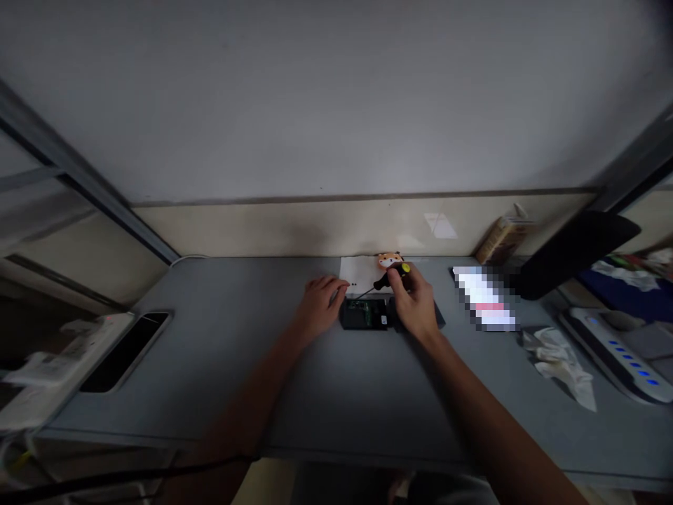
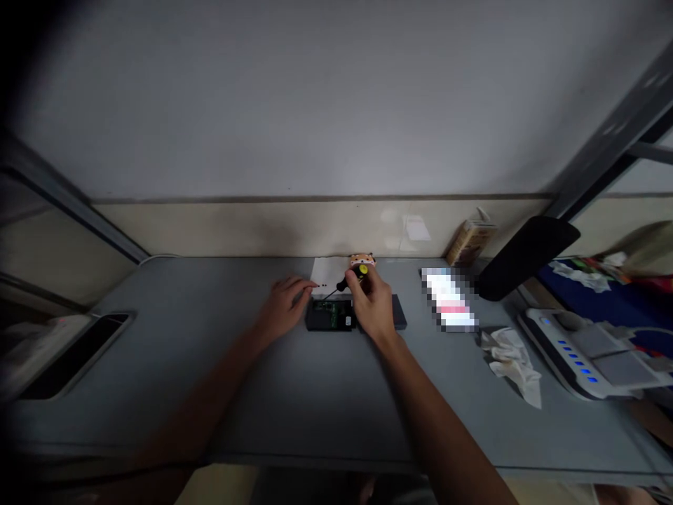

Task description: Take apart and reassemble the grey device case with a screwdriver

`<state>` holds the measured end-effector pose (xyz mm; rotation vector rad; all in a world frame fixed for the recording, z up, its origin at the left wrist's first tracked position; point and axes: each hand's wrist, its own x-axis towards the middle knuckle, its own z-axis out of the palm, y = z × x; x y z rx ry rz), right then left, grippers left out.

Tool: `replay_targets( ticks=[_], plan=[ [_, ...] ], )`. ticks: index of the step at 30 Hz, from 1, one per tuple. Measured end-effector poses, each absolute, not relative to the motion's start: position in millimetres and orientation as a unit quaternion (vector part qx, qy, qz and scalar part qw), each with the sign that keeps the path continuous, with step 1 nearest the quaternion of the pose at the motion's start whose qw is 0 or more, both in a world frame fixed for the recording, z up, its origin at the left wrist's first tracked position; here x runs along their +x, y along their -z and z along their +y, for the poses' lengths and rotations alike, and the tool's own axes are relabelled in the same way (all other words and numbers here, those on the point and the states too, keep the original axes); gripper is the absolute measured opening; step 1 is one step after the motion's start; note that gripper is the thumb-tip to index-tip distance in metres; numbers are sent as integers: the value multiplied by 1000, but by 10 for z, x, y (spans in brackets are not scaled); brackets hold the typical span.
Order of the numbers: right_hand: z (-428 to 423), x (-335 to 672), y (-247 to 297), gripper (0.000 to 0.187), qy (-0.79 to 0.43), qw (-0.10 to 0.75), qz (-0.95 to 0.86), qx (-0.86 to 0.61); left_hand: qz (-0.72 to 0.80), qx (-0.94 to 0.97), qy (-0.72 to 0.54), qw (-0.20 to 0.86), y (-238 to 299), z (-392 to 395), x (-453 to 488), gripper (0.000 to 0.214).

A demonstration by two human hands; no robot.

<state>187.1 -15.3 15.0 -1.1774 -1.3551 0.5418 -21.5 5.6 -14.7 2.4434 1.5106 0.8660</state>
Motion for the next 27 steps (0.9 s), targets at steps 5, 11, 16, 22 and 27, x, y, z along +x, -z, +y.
replay_targets(
  ticks=[5,11,16,22,27],
  plan=[
    [-139,1866,-133,36,-238,583,-577,-520,474,825,-290,98,169,69,-222,27],
    [-118,1867,-103,33,-244,592,-576,-508,435,848,-281,113,182,41,-183,31],
    [-120,1858,-110,34,-244,584,-578,-515,421,856,-275,121,238,79,-201,31],
    [-141,1826,-157,35,-249,577,-577,-521,418,850,-289,138,262,100,-218,28],
    [-167,1759,-214,36,-235,564,-591,-527,425,842,-294,153,244,88,-204,26]
  ],
)
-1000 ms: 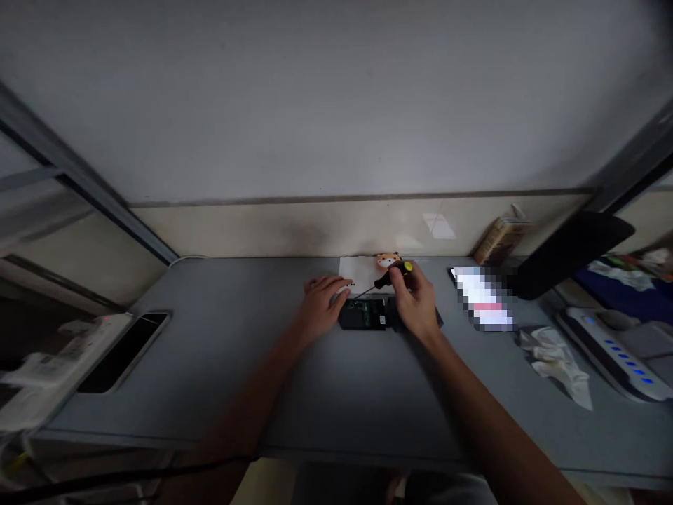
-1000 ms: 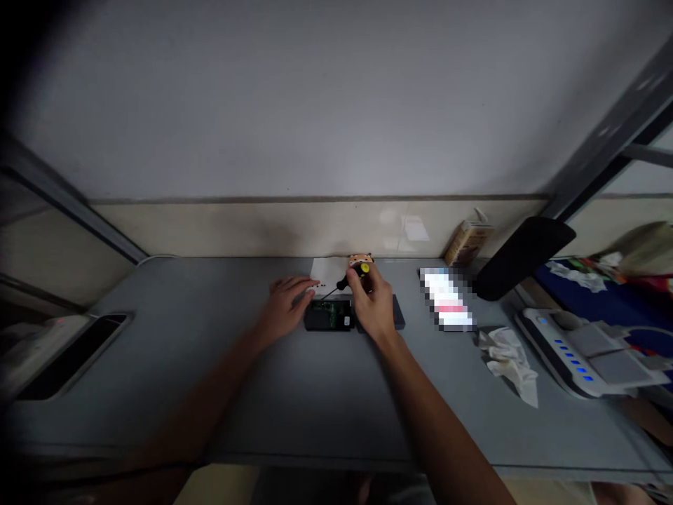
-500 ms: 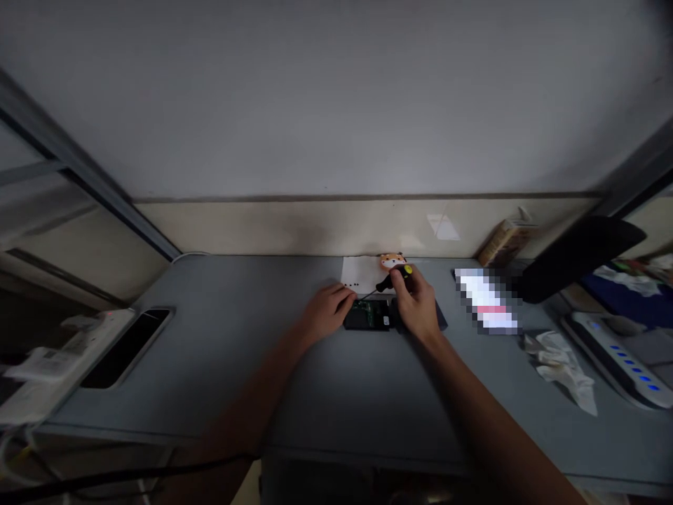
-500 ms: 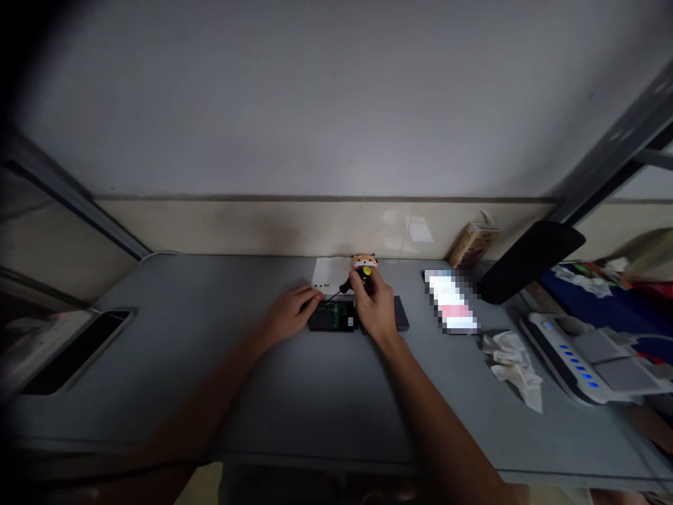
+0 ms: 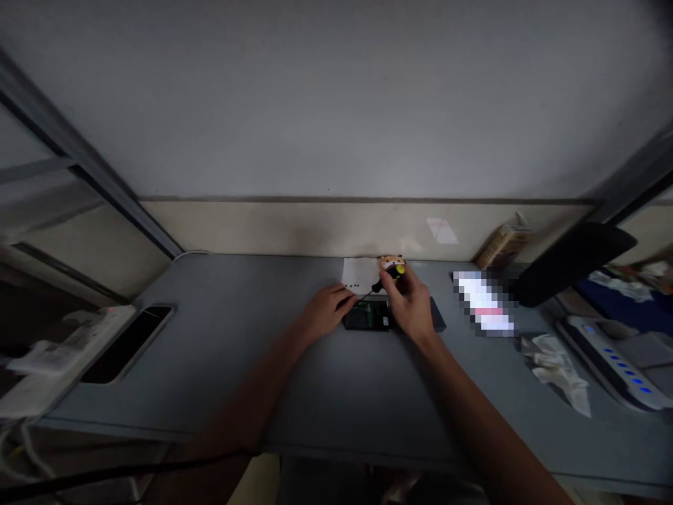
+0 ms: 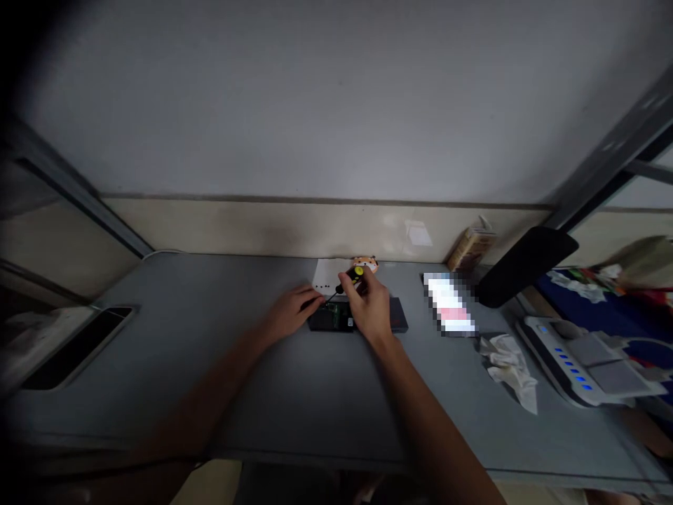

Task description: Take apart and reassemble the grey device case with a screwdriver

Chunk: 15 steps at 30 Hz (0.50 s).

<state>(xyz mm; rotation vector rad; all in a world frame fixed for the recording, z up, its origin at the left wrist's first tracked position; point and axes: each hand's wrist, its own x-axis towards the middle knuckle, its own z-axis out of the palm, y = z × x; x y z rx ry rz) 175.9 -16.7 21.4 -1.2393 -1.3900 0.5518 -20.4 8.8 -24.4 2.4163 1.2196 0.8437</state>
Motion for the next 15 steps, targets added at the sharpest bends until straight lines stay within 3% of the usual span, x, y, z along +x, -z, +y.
replay_targets(
  ticks=[15],
  plan=[
    [116,1506,-379,37,-171,531,-663,-499,435,832,-298,171,226,90,-176,26]
  ],
)
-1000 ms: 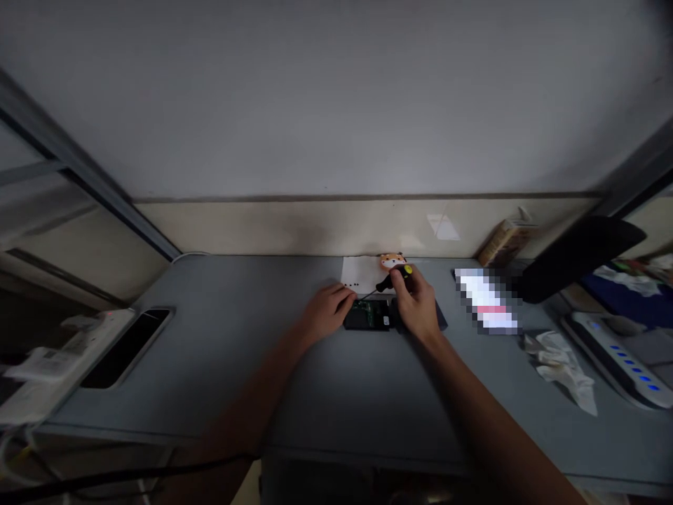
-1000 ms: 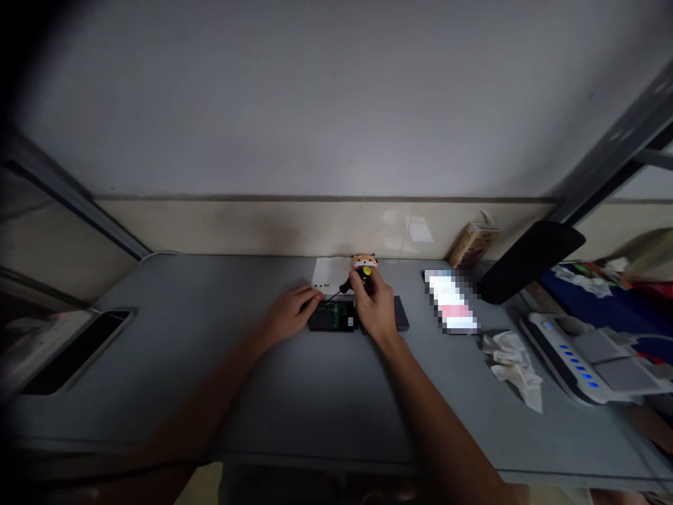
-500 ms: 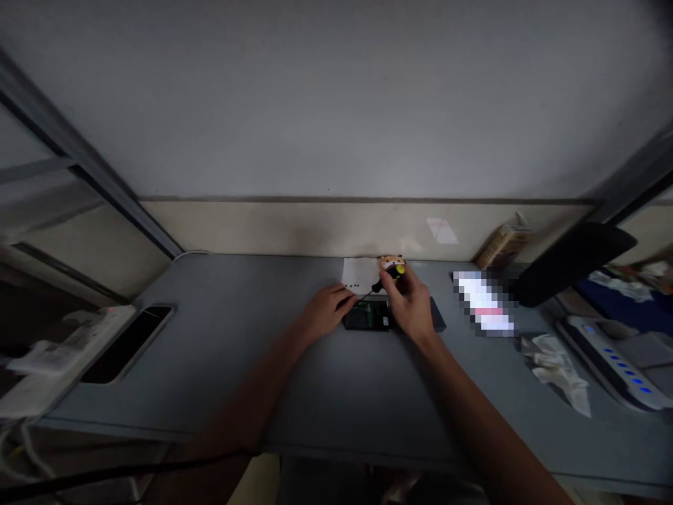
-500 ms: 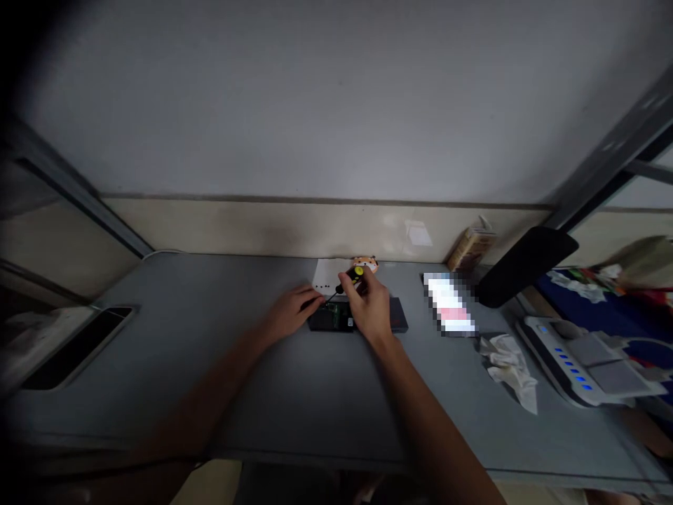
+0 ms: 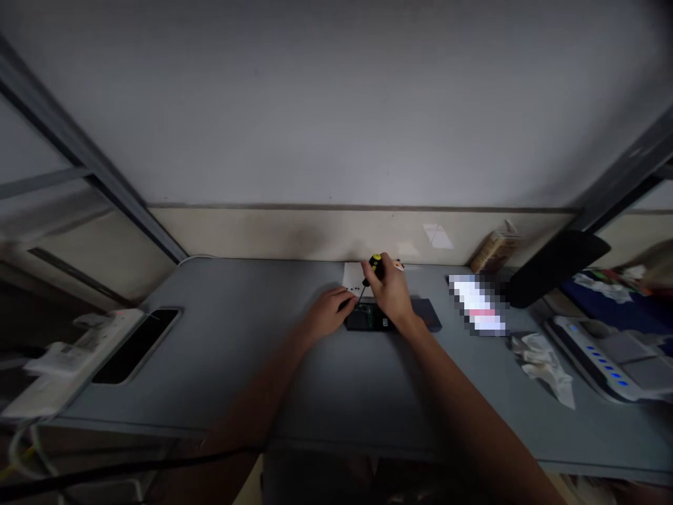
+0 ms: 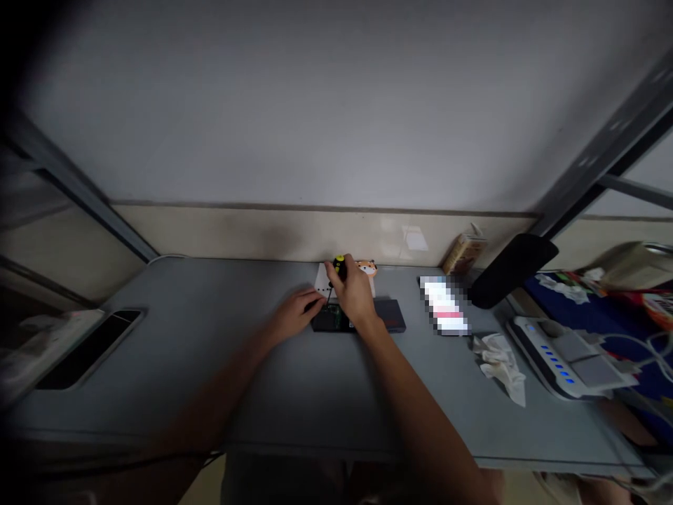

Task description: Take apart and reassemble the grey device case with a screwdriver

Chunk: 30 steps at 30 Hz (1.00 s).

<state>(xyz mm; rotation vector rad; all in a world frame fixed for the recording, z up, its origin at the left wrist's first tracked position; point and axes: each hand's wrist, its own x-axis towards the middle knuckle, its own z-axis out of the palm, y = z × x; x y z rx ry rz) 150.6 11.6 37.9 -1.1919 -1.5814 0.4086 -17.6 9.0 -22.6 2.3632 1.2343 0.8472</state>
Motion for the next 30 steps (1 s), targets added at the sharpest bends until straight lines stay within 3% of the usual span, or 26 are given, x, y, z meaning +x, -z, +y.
replay_targets(
  ticks=[8,12,15,19,25,30],
  plan=[
    [126,1522,-368,38,-215,532,-672,-468,434,836,-292,166,229,90,-175,23],
    [182,1502,-299,35,-254,579,-630,-451,440,837,-285,159,230,90,-166,23],
    [210,1455,-257,35,-346,623,-575,-403,451,835,-265,168,222,87,-154,20],
    [193,1426,-254,44,-462,610,-543,-345,462,835,-250,164,204,76,-148,22],
    [200,1393,-273,59,-496,635,-493,-327,461,837,-248,157,201,73,-151,21],
    [174,1396,-304,56,-509,623,-497,-326,461,835,-259,151,232,79,-154,21]
  ],
)
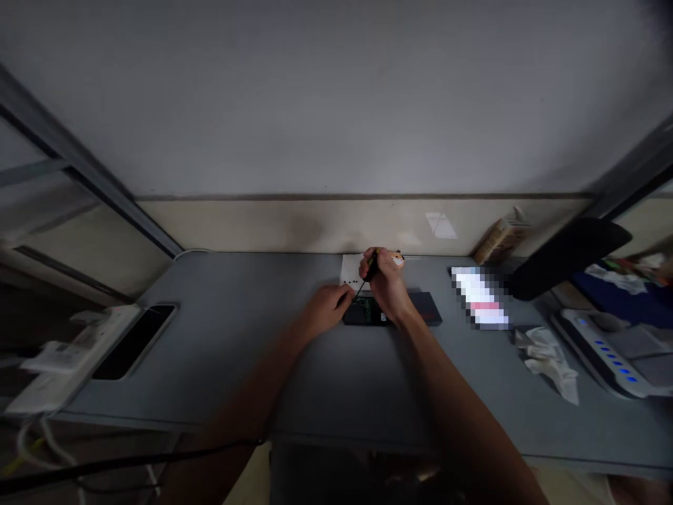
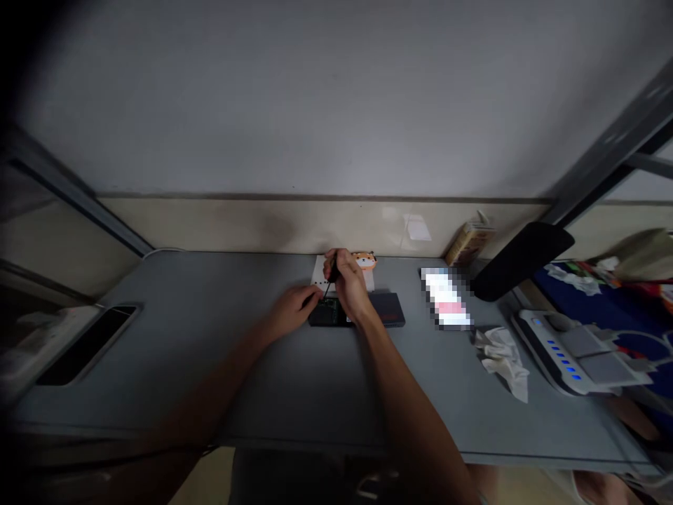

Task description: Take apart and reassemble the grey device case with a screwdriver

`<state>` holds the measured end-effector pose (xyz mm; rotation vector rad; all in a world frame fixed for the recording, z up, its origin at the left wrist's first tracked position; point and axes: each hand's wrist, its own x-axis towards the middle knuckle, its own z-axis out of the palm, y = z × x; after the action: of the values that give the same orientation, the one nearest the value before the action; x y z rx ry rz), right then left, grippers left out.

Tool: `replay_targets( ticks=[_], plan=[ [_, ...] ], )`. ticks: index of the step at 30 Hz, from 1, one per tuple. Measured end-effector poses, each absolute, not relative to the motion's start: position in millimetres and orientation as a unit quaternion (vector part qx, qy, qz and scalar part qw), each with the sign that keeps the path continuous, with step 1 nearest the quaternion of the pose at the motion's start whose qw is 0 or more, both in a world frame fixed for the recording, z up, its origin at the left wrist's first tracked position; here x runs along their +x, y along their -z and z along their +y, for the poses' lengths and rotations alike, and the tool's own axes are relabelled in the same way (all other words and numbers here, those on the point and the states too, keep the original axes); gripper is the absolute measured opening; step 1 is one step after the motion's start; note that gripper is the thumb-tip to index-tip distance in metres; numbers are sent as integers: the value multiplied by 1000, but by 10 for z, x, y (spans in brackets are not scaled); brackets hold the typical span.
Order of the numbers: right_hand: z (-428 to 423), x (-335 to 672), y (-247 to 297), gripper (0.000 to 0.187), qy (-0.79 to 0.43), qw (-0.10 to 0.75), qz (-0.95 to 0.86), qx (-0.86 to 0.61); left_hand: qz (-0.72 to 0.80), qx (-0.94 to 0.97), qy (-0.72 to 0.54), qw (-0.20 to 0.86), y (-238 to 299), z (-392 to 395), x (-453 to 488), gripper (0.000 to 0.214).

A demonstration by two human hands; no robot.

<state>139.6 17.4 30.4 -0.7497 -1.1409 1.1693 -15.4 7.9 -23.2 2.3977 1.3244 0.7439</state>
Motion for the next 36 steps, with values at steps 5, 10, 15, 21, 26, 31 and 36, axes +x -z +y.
replay_targets(
  ticks=[5,10,15,21,26,31,36],
  plan=[
    [163,1437,-268,59,-498,615,-510,-337,459,834,-262,162,239,81,-154,22],
    [188,1461,-262,55,-467,625,-522,-344,455,827,-267,196,227,89,-158,23],
    [170,1502,-298,49,-500,619,-506,-334,462,824,-265,195,206,78,-158,25],
    [163,1529,-276,59,-477,627,-501,-360,462,825,-261,196,169,52,-156,22],
    [172,1500,-302,51,-480,647,-485,-340,462,833,-245,180,188,63,-153,21],
    [148,1535,-303,49,-535,637,-450,-327,475,828,-247,169,160,28,-133,17],
    [134,1553,-283,62,-513,630,-473,-341,504,819,-228,152,94,-98,-58,22]
  ],
)
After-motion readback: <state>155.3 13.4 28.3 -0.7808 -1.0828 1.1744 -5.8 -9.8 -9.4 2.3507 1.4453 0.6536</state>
